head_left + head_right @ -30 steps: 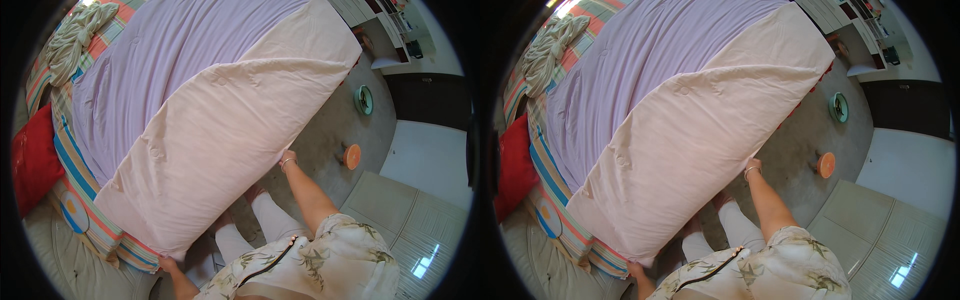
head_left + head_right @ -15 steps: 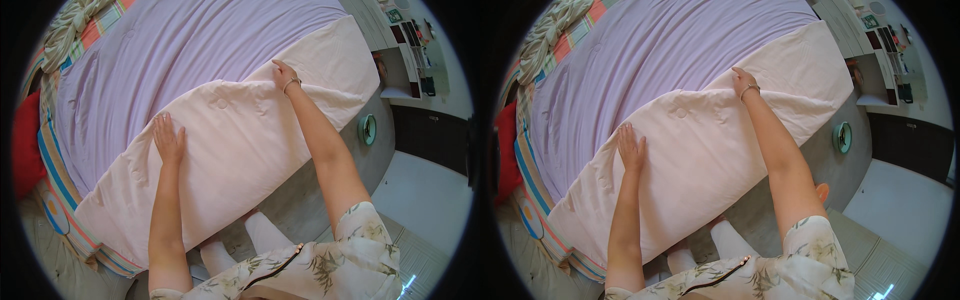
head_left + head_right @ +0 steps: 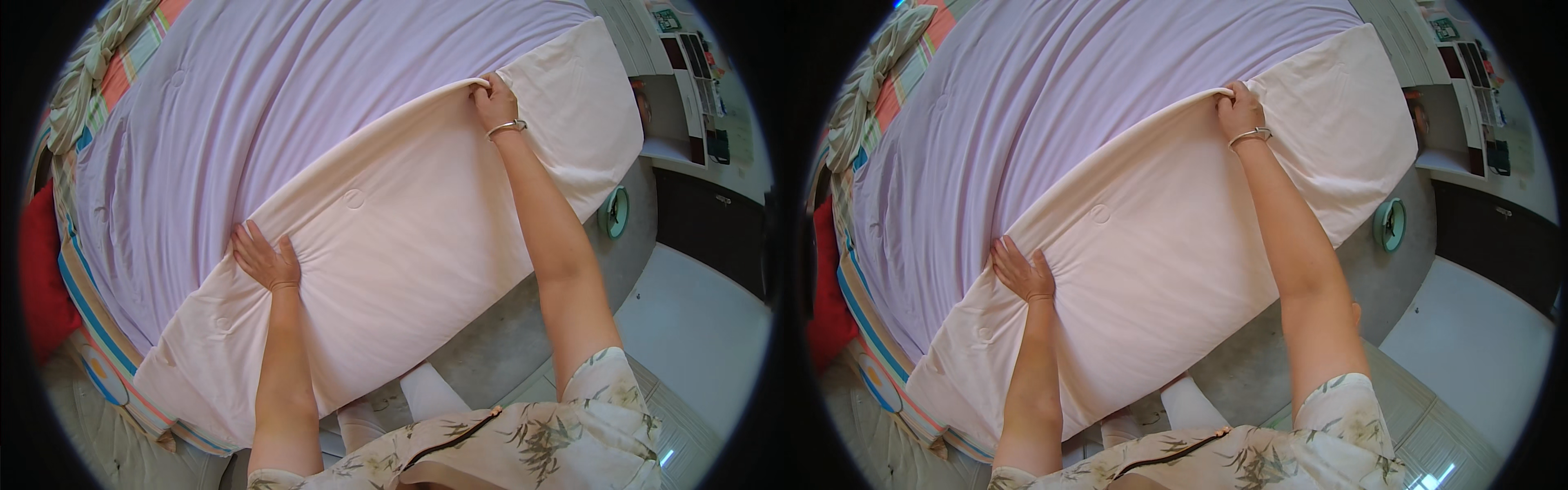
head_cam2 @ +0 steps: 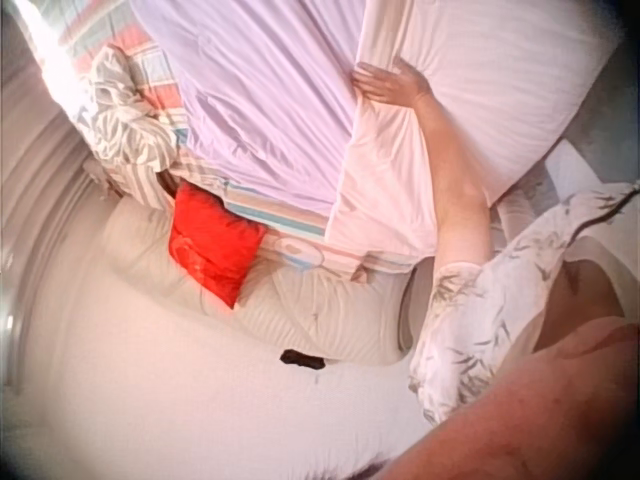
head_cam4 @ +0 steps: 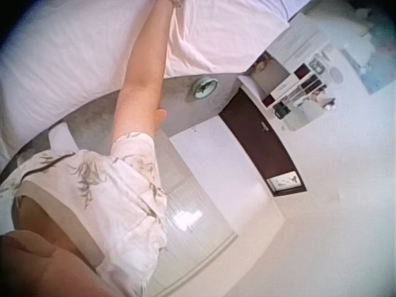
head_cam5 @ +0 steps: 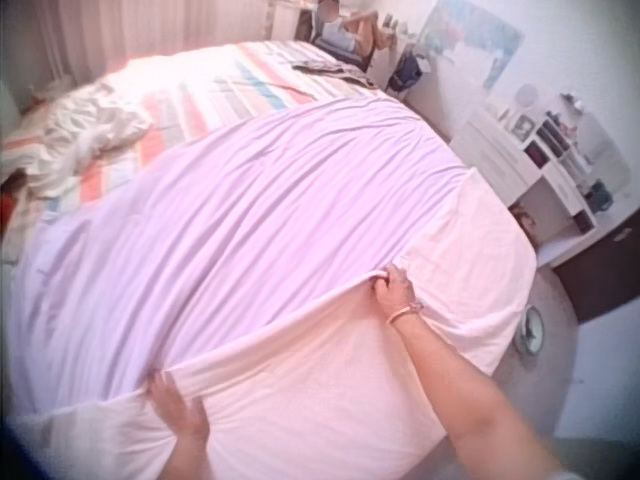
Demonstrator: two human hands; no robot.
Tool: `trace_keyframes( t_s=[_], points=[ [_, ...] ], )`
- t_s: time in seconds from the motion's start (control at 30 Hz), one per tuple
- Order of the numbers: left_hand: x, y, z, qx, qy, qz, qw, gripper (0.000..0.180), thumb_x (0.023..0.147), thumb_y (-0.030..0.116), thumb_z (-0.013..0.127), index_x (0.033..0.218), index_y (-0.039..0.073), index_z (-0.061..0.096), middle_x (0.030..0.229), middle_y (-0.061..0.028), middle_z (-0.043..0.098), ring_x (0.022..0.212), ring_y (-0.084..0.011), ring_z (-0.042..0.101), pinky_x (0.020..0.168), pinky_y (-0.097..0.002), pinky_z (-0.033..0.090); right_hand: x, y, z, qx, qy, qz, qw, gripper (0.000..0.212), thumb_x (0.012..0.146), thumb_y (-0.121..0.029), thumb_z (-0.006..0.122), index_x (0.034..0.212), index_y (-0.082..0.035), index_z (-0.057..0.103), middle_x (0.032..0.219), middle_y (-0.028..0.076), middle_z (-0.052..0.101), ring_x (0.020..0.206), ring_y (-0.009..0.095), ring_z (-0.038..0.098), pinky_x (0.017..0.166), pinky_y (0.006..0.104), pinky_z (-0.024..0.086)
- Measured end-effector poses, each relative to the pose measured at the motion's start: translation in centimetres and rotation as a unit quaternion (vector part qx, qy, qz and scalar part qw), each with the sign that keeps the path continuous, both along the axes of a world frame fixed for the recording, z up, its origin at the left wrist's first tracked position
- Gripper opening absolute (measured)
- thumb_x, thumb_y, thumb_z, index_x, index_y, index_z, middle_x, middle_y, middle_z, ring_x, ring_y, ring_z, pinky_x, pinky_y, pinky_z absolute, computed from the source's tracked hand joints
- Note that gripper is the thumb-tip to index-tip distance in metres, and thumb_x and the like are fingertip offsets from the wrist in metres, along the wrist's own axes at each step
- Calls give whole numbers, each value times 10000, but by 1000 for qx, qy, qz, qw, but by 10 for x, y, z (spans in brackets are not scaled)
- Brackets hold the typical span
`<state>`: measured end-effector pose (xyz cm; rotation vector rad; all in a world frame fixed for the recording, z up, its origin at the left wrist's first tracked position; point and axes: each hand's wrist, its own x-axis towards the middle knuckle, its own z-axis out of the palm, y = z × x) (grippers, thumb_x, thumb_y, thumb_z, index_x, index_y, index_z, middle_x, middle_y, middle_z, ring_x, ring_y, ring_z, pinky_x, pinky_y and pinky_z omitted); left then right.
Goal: The person folds a large light pink sheet on a bed, smoothing it out and folding it into a compact rectangular shape. They then pick up a white sheet and a pair of beige shorts from the bed and fold them as well.
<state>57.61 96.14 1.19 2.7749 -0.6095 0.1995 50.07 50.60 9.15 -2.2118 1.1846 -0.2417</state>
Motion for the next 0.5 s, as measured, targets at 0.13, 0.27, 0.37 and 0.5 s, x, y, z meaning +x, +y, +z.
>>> trace_keyframes(
  t_s=[0.13,0.27,0.37,0.5],
  points=[
    [1,-5,2,42,37,25,998,664,831,421,479,1366,81,283,1405,-193,263,1302,-371,216,1047,-505,137,3,20,-28,-49,-78,104,990,464,807,-249,578,1237,-134,446,1125,188,546,1030,340,519,893,392,395],
    [4,2,0,61,38,25,997,668,815,403,501,1363,87,284,1405,-192,261,1305,-376,204,1044,-510,141,-23,60,-20,-284,2,40,958,724,787,-324,630,1381,-189,241,1397,186,283,1266,376,272,1037,485,189],
    [3,-1,-3,69,42,21,996,670,827,411,479,1377,91,268,1417,-189,248,1308,-371,202,1044,-506,135,-32,67,-58,-249,167,11,954,701,834,-510,470,1413,-223,196,1469,150,117,1333,357,126,1039,556,91],
    [7,-1,-12,57,33,10,998,688,814,400,510,1382,98,268,1420,-182,246,1308,-363,206,1050,-510,127,-13,48,-82,-224,290,-4,931,714,846,-633,277,1435,-263,116,1488,126,72,1359,323,81,1057,543,52]
  ],
)
